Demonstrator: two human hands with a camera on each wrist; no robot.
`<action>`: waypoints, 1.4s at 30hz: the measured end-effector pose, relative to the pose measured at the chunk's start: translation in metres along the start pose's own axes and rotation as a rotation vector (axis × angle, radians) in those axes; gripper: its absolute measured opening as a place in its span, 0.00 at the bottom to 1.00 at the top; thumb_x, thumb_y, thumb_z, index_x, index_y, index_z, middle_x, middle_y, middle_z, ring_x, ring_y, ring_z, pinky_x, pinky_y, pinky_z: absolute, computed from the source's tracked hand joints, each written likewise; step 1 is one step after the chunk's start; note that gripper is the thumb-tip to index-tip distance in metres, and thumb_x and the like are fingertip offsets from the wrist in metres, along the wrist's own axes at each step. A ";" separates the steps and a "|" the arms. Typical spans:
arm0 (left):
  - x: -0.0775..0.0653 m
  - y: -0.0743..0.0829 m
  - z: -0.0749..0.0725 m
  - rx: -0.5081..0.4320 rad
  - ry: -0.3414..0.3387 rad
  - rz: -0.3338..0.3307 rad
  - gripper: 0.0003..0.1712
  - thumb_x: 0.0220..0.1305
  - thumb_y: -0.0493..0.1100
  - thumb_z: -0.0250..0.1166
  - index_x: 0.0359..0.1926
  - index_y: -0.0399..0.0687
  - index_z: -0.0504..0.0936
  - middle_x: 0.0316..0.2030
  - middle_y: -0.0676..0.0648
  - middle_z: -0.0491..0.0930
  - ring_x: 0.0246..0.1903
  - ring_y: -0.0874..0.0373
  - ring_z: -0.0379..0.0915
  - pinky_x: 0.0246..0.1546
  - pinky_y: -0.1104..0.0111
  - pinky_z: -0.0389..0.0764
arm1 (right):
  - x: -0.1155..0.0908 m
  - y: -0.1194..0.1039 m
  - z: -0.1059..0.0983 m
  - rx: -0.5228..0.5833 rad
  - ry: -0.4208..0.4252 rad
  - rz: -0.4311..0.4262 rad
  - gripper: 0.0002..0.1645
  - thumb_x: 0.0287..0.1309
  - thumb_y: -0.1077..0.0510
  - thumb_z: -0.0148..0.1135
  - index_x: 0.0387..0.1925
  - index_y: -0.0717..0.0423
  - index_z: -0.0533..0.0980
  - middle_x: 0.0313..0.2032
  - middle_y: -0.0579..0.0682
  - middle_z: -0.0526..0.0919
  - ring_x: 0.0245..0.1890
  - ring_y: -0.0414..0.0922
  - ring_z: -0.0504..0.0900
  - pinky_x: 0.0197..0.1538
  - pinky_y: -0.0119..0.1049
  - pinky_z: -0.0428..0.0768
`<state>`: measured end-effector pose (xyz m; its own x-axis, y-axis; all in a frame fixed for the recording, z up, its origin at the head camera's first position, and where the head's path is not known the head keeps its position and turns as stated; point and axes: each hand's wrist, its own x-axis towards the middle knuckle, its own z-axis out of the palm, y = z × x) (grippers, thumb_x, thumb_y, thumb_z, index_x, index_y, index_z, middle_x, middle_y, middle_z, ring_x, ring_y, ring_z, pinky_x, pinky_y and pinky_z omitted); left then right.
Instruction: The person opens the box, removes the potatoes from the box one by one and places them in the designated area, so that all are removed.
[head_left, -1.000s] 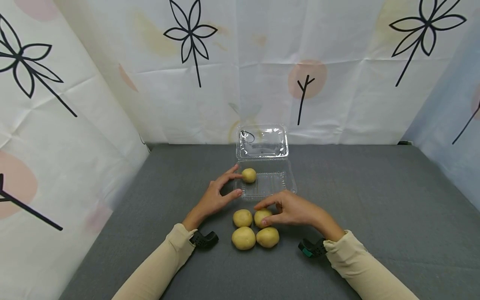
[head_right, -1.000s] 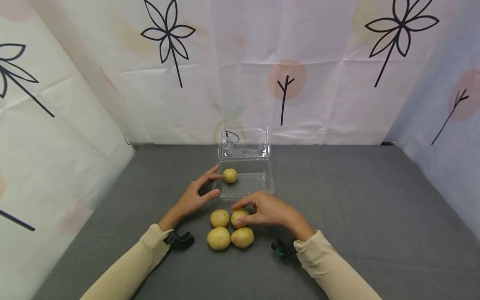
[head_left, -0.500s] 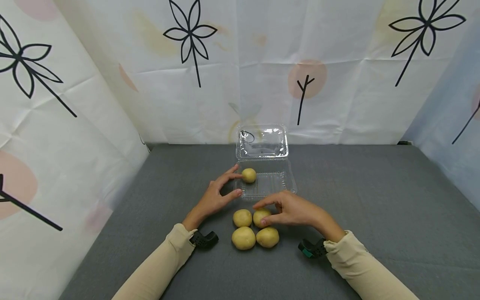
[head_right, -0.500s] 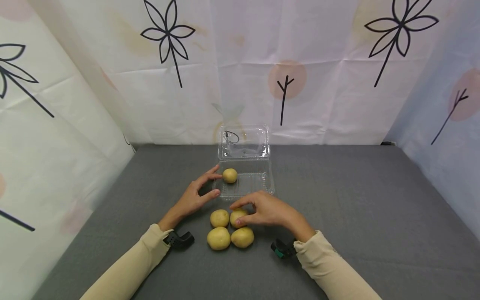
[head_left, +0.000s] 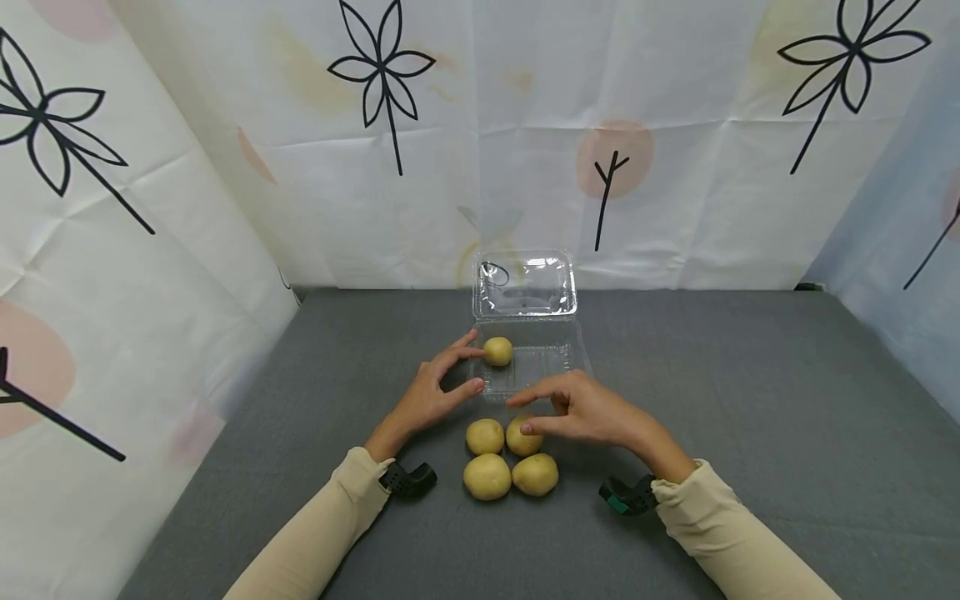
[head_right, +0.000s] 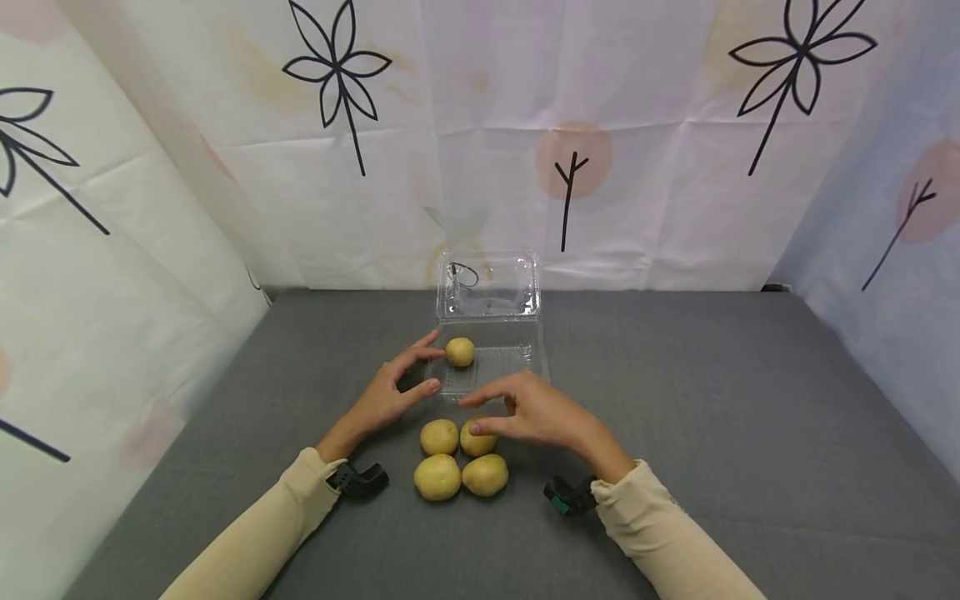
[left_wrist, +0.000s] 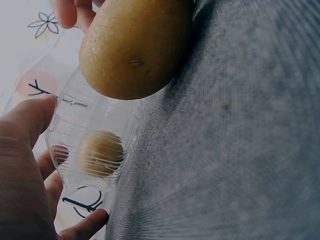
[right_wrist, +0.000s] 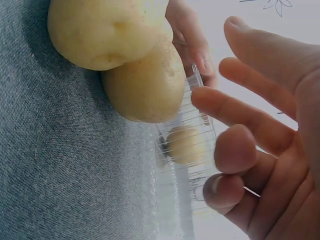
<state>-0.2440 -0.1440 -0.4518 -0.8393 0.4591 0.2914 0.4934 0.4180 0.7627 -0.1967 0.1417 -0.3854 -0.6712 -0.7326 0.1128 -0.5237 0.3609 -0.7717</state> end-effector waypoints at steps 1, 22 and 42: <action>0.000 0.000 0.000 0.000 0.000 0.001 0.26 0.72 0.53 0.64 0.69 0.61 0.74 0.80 0.59 0.54 0.80 0.52 0.49 0.73 0.32 0.38 | 0.000 0.000 0.000 0.000 0.012 -0.006 0.22 0.65 0.50 0.69 0.57 0.55 0.83 0.46 0.54 0.90 0.13 0.31 0.64 0.21 0.30 0.70; 0.001 -0.001 0.001 -0.009 0.002 0.009 0.28 0.72 0.54 0.64 0.70 0.60 0.74 0.80 0.58 0.54 0.80 0.52 0.49 0.74 0.34 0.42 | 0.003 0.009 -0.011 -0.018 0.359 -0.116 0.12 0.61 0.63 0.71 0.47 0.54 0.87 0.40 0.58 0.90 0.13 0.32 0.60 0.18 0.28 0.63; 0.001 -0.001 0.000 -0.022 0.000 0.021 0.28 0.72 0.52 0.64 0.70 0.60 0.74 0.80 0.55 0.54 0.80 0.52 0.49 0.75 0.36 0.48 | 0.020 0.014 -0.019 -0.058 0.456 0.011 0.12 0.64 0.58 0.70 0.49 0.51 0.86 0.45 0.55 0.89 0.16 0.37 0.68 0.22 0.32 0.69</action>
<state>-0.2454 -0.1436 -0.4524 -0.8285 0.4679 0.3076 0.5061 0.3908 0.7688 -0.2273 0.1434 -0.3824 -0.8322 -0.4044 0.3794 -0.5355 0.4085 -0.7392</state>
